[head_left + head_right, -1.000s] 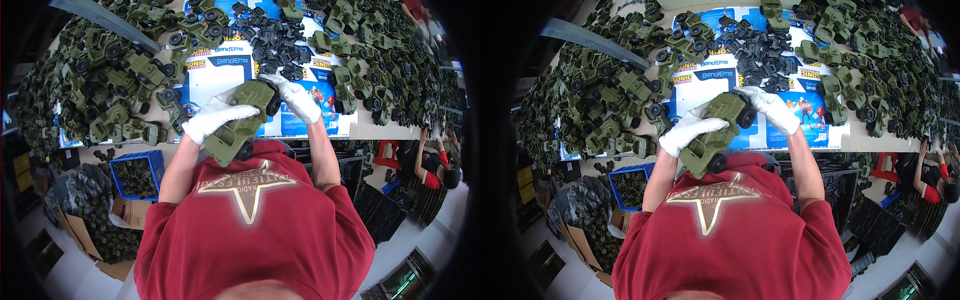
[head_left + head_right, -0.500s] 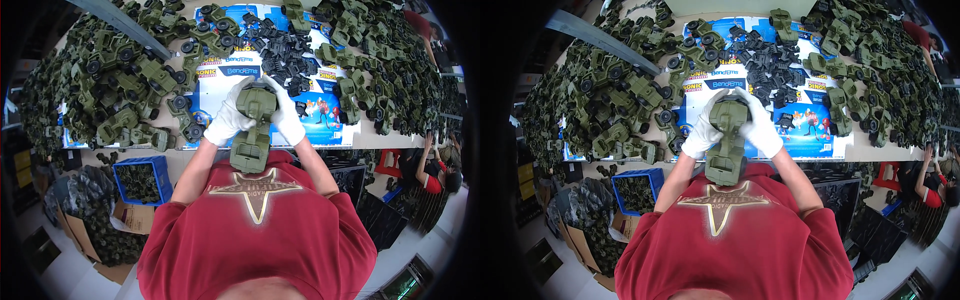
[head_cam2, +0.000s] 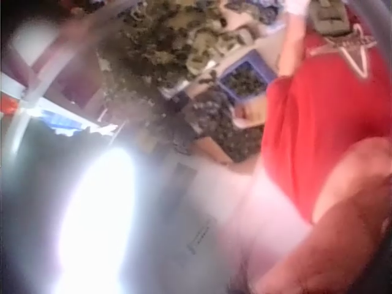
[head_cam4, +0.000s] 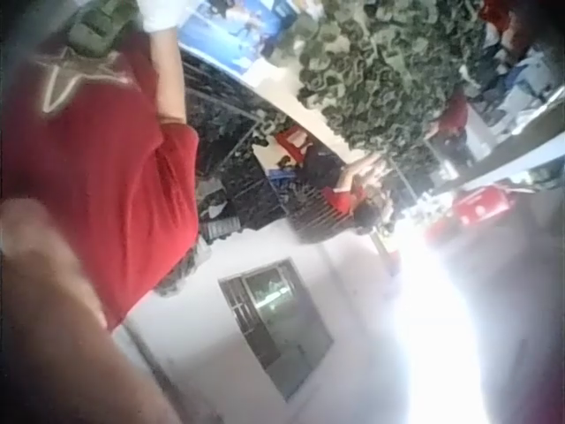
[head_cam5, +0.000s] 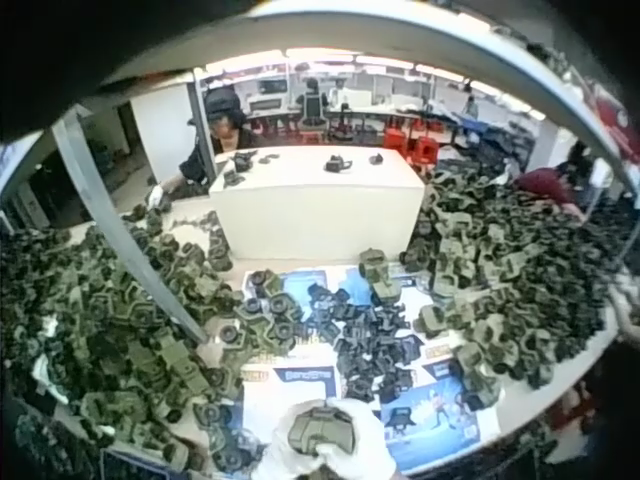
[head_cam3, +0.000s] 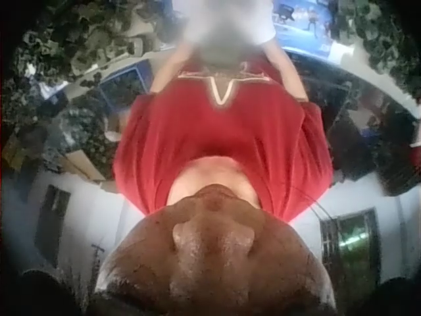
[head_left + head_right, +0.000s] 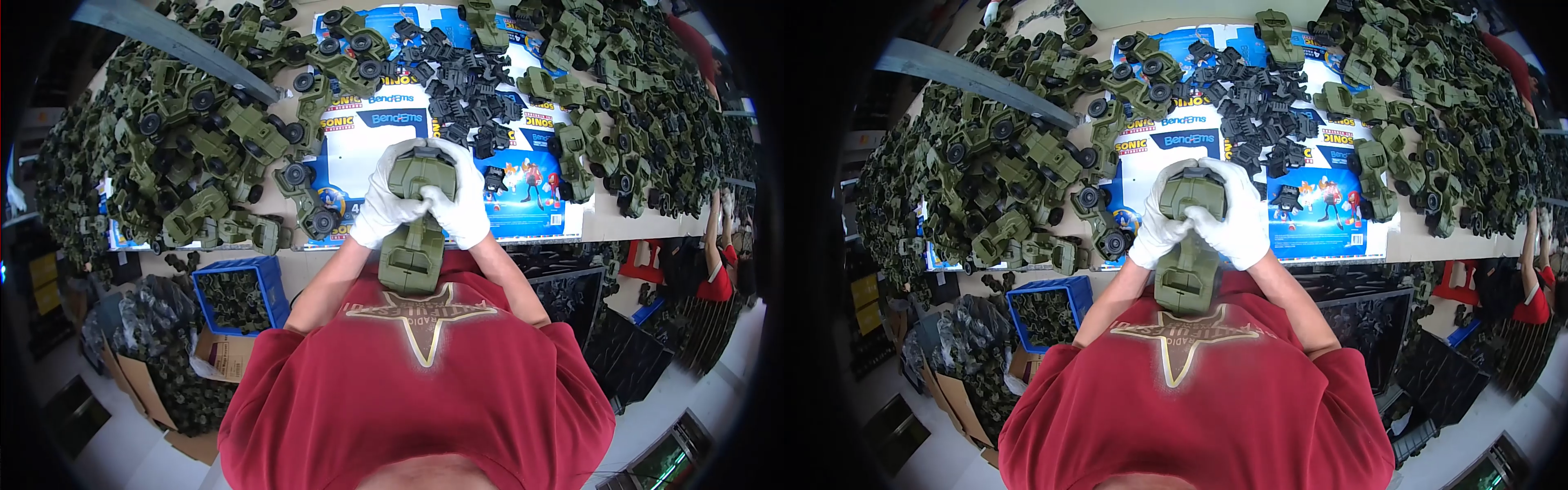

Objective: Assembling the black chassis base into green toy truck bodies at an assembly station.

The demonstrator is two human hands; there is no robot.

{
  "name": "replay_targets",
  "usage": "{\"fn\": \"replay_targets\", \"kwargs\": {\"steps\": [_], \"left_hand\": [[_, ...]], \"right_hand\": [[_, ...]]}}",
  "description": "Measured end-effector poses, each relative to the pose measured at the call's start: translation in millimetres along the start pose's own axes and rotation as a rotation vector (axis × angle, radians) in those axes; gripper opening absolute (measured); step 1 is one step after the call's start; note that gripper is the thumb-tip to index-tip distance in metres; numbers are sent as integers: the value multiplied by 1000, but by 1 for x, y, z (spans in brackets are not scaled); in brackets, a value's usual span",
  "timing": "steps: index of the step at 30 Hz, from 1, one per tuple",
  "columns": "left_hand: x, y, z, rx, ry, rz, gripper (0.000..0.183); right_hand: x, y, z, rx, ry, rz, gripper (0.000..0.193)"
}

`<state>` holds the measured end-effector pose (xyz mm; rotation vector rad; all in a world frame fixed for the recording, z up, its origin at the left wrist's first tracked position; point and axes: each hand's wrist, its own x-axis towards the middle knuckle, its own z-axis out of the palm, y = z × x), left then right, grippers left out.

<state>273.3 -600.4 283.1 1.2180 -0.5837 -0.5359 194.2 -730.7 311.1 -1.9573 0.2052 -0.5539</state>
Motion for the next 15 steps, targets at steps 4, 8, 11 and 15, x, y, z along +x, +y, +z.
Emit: {"fn": "replay_targets", "kwargs": {"steps": [4,8,11,15], "left_hand": [[8,-5,-2,-244,-25,-62,95],[4,-3,-4,-129,-43,-30,90],[-3,-2,-1,-97,-50,-30,84],[-2,-3,-2,-36,-49,-88,79]], "right_hand": [[14,-4,-6,-104,-7,-124,66],[9,-13,-4,-127,83,-150,62],[-3,-11,-4,-103,72,-111,60],[-6,-9,-2,-41,105,-5,57]]}}
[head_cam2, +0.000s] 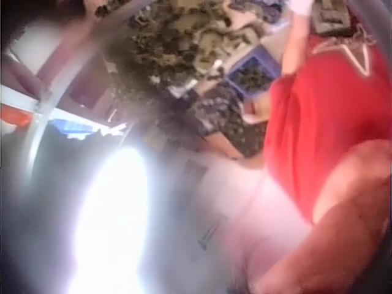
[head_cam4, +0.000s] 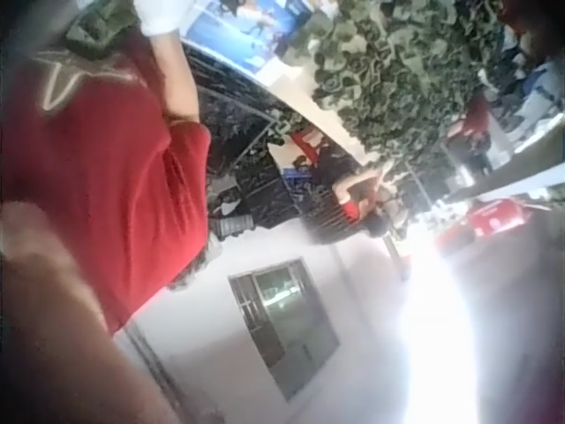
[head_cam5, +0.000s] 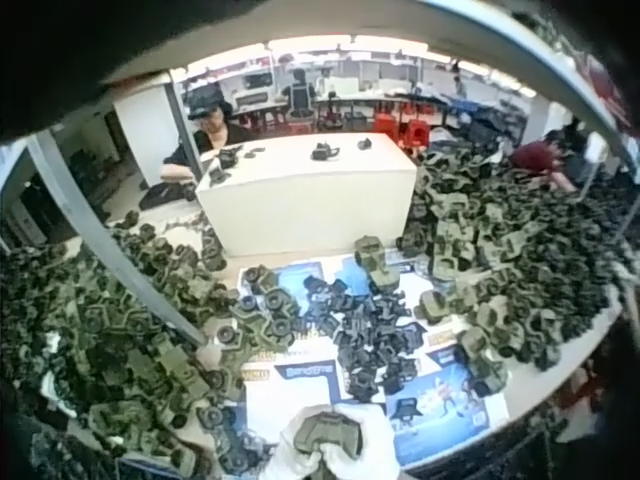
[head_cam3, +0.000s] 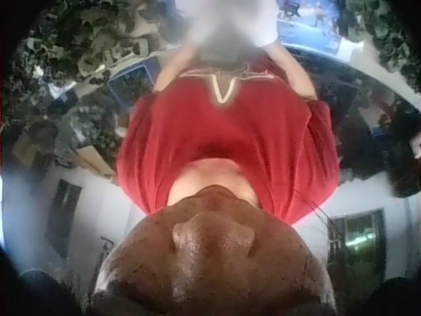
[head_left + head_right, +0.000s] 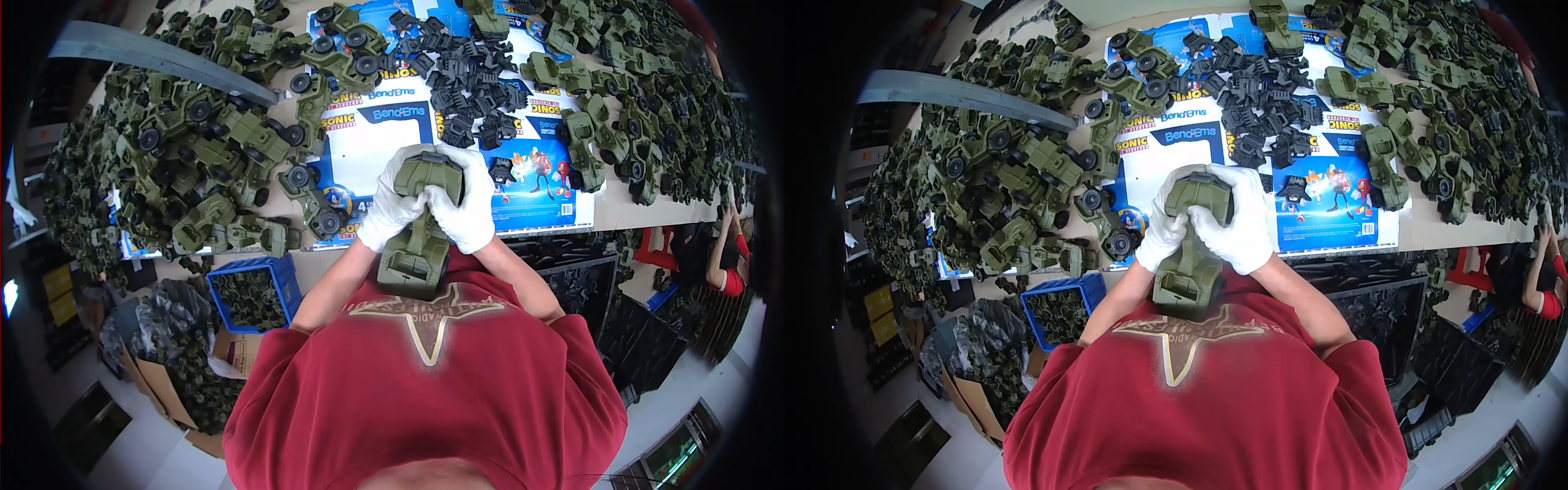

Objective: Assembling the black chassis base into green toy truck bodies at an assembly station.

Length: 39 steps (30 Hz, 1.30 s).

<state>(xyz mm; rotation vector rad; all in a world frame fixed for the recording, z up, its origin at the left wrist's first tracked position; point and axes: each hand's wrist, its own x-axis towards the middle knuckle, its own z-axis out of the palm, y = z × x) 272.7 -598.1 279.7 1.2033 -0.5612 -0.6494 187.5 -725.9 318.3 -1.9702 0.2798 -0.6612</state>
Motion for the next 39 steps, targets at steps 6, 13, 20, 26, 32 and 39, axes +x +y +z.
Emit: {"fn": "replay_targets", "kwargs": {"steps": [6,13,20,26,32,39], "left_hand": [[27,-4,-8,1,-68,-10,68],[75,-19,-51,220,607,-458,70],[180,-79,-122,-376,914,-446,74],[202,-72,-85,216,1070,-711,49],[156,-67,-78,-184,1119,-353,69],[43,-35,-59,502,707,-401,56]], "right_hand": [[19,12,4,-63,32,90,49],[78,109,-168,-294,717,435,79],[43,136,-200,-668,677,386,62],[-31,144,-95,-716,-116,500,56],[-35,154,-68,-700,-124,566,56],[-44,198,-83,-53,76,760,33]]}}
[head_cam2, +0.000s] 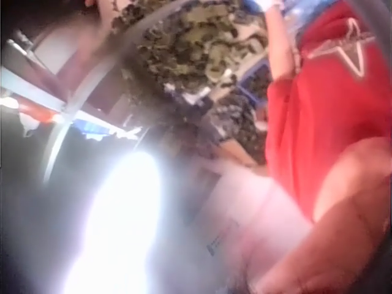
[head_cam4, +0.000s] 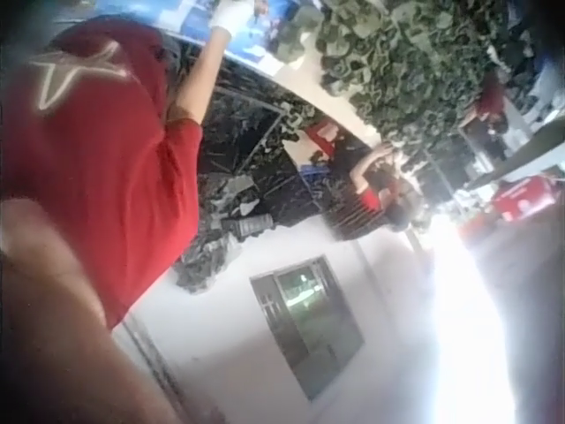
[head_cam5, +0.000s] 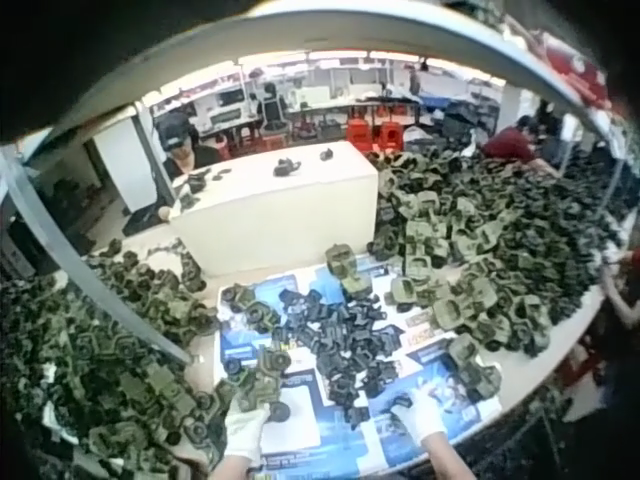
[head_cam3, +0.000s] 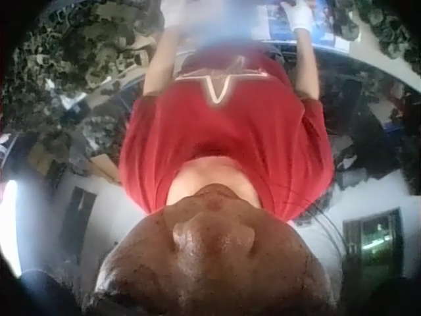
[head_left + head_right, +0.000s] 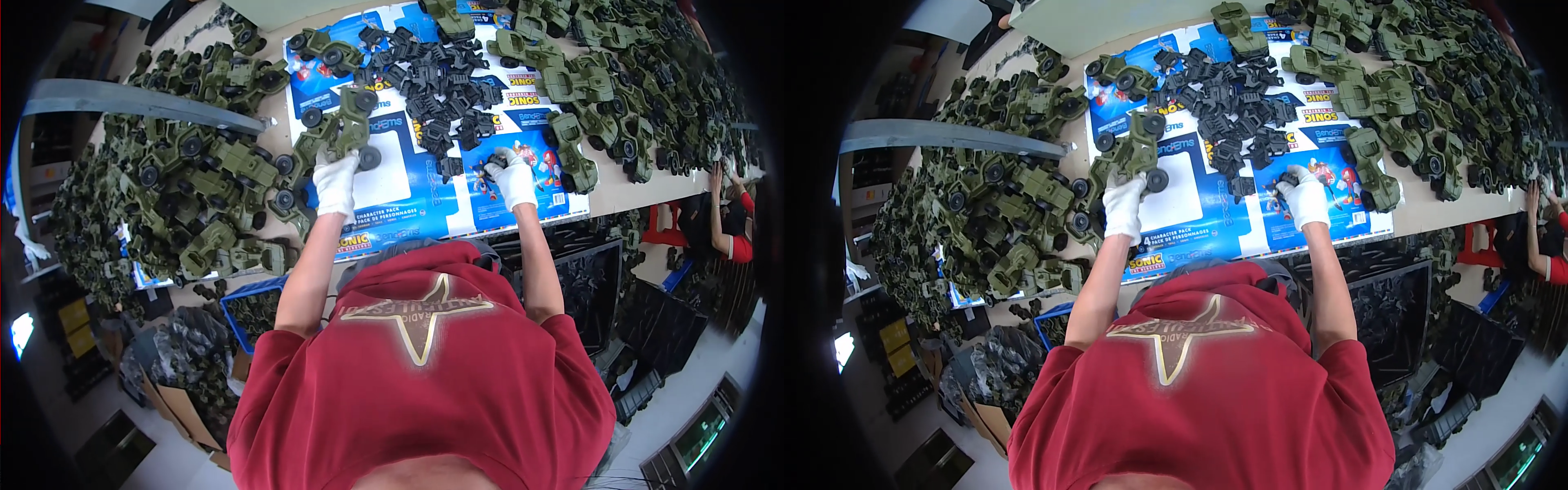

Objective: Assembling the black chassis base into green toy truck bodies at an assembly station.

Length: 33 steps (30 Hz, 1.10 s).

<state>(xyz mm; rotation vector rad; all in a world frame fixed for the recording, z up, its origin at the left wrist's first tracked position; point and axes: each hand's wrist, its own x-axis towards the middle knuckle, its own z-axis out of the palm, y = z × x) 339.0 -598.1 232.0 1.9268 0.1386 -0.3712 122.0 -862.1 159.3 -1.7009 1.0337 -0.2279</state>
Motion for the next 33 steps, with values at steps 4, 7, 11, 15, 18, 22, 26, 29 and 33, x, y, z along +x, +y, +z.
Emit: {"fn": "replay_targets", "kwargs": {"steps": [4,7,11,15,18,22,26,29,33], "left_hand": [[-17,-11,-32,426,-8,756,51],[-6,-3,-59,962,-198,1282,46],[-4,0,-60,1215,-314,1248,47],[-30,25,-53,909,-60,994,73],[-52,9,-40,479,38,332,87],[-44,-8,-7,31,-13,-130,87],[-17,-31,15,-43,-13,174,64],[-18,-25,12,-238,-90,53,59],[-49,29,-13,-173,-311,80,56]], "right_hand": [[-15,-20,-12,-269,202,-503,33],[-25,-12,-19,-348,255,-755,32],[-39,25,-32,-563,149,-784,39],[-60,17,-47,-839,16,-582,53],[-72,-8,-55,-866,-105,-367,81],[-82,-35,-32,-775,58,-93,83],[-85,-23,-9,-725,53,166,73],[-84,0,-10,-838,130,-99,58],[-72,-5,-31,-510,32,-166,60]]}}
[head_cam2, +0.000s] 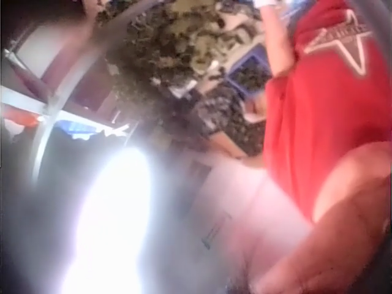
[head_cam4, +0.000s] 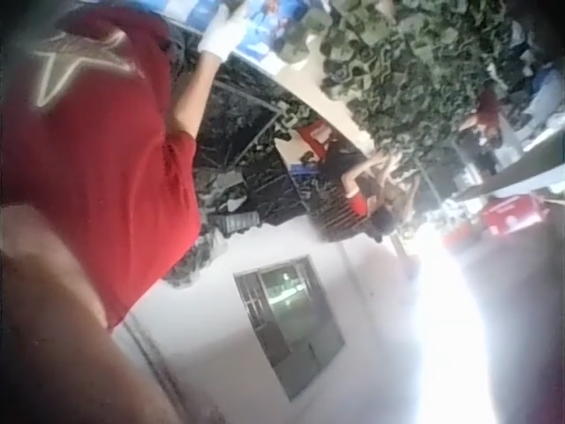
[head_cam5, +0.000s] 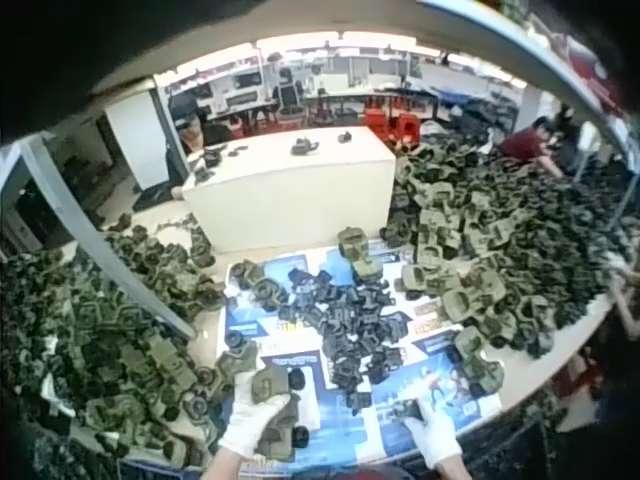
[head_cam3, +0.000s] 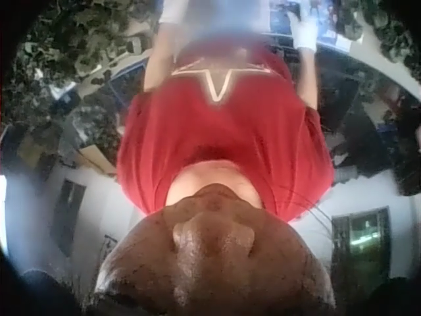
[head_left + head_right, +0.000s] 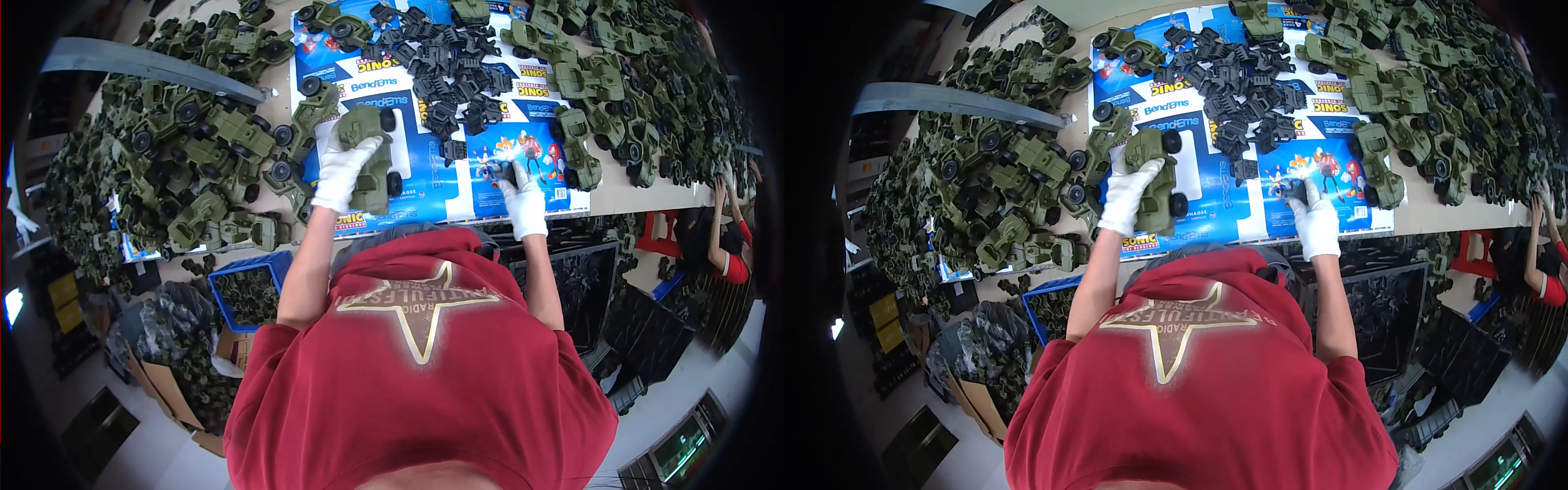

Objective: Assembling the black chassis base into green toy truck bodies at an assembly station.

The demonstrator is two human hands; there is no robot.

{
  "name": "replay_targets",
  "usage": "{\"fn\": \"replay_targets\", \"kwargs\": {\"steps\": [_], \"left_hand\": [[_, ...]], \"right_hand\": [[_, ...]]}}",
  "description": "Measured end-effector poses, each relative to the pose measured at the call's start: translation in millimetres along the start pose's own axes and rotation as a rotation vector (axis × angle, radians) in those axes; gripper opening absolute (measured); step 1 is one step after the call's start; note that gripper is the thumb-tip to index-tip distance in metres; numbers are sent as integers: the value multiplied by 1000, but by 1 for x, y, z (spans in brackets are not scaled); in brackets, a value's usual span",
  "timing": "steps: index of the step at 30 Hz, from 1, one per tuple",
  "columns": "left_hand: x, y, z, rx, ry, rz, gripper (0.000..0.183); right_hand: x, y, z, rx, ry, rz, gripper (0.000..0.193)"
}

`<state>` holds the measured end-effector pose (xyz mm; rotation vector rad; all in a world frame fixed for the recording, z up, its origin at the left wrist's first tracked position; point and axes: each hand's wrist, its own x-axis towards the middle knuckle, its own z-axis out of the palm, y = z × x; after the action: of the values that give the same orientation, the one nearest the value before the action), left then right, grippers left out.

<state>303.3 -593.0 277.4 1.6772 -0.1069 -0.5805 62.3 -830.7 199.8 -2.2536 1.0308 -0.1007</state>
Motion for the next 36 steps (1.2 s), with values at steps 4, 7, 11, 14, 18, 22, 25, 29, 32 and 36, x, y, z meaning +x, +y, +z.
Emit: {"fn": "replay_targets", "kwargs": {"steps": [4,7,11,14,18,22,25,29,32,36], "left_hand": [[-25,50,-16,-58,-415,-57,64],[-42,66,-11,-39,-533,-121,71],[-51,65,-4,-48,-597,-62,71],[-50,56,-4,-52,-593,4,70],[-52,57,-4,-79,-580,-21,68],[-51,55,-5,-145,-589,-81,67],[-50,60,-6,-147,-612,-145,67],[-48,55,-5,-121,-604,-130,66],[-51,54,11,-169,-488,-86,67],[-44,42,29,103,-196,-39,93]], "right_hand": [[18,-80,-49,598,-164,-106,49],[30,-114,-46,1020,-485,-166,68],[35,-134,-31,1156,-732,-276,62],[30,-142,-30,1189,-813,-206,66],[29,-144,-29,1275,-832,-166,71],[30,-145,-29,1277,-831,-93,72],[33,-138,-28,1258,-856,-135,70],[45,-133,-24,911,-755,-332,60],[43,-164,-29,973,-632,-175,61],[35,-188,-2,955,-288,-253,44]]}}
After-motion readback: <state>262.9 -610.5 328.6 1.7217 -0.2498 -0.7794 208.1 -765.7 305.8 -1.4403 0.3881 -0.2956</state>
